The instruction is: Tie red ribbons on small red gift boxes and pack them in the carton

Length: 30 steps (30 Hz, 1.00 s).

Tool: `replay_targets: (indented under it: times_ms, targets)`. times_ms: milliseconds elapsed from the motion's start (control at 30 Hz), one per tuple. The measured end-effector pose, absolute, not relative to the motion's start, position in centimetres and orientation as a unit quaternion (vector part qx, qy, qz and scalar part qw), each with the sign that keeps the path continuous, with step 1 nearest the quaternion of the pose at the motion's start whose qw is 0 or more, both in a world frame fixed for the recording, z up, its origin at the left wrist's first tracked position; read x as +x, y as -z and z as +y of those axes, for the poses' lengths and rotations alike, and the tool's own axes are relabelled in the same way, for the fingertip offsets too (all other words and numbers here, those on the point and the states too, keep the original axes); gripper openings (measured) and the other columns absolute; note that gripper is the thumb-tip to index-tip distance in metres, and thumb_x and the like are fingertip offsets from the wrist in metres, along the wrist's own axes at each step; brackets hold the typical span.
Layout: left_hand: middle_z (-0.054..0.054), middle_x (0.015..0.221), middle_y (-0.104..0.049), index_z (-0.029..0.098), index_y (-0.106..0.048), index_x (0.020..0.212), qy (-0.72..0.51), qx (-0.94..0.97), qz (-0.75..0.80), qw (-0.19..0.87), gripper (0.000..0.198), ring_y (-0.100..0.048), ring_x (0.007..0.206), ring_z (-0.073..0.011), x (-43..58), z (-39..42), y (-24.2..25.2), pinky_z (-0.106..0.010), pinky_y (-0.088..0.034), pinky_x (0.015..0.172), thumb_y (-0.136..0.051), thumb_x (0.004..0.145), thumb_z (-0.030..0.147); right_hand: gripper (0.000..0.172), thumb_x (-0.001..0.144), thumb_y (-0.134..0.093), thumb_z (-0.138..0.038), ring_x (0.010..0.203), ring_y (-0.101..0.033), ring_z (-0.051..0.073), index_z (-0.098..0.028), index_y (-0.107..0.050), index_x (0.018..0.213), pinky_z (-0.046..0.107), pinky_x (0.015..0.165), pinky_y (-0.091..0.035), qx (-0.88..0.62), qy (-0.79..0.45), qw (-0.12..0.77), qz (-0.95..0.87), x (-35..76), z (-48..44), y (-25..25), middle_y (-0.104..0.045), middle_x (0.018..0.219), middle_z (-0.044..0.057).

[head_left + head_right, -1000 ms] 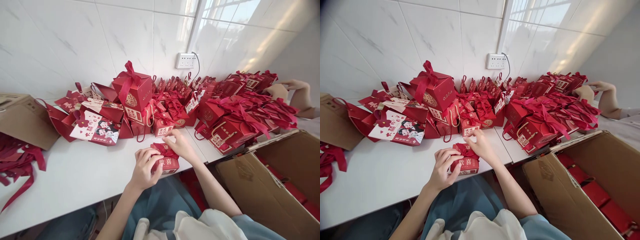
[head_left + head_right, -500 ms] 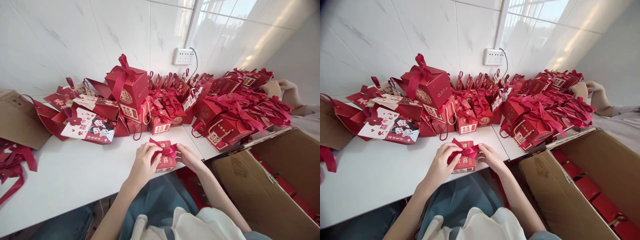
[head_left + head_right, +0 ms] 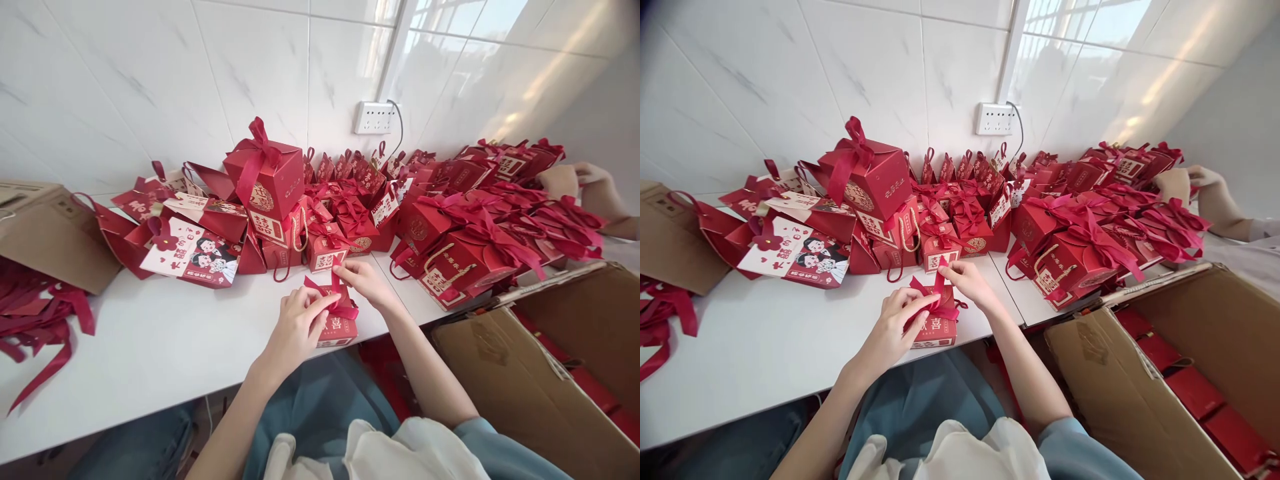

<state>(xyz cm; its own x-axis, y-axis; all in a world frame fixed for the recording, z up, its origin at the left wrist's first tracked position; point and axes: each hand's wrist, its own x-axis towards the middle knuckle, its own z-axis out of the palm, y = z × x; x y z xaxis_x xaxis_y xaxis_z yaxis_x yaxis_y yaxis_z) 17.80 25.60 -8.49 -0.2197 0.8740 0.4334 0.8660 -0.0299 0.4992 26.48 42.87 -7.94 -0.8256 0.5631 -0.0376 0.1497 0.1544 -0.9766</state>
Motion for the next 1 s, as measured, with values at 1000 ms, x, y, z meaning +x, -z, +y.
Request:
replay_targets:
  times_ms: [1000]
  targets:
    - [0.003, 0.058, -0.040, 0.019, -0.036, 0.060, -0.499, 0.327, 0.749, 0.288, 0.045, -0.041, 0.058, -0.0128, 16.7, 23.9, 8.6, -0.023, -0.035, 0.054, -0.045, 0.080, 0.058, 0.037, 0.083, -0.052, -0.055, 0.049, -0.035, 0.010, -0.019, -0.050, 0.075, 0.025, 0.048, -0.030, -0.260, -0.550, 0.171, -0.775, 32.6, 39.9, 7.9, -0.037, 0.054, -0.006]
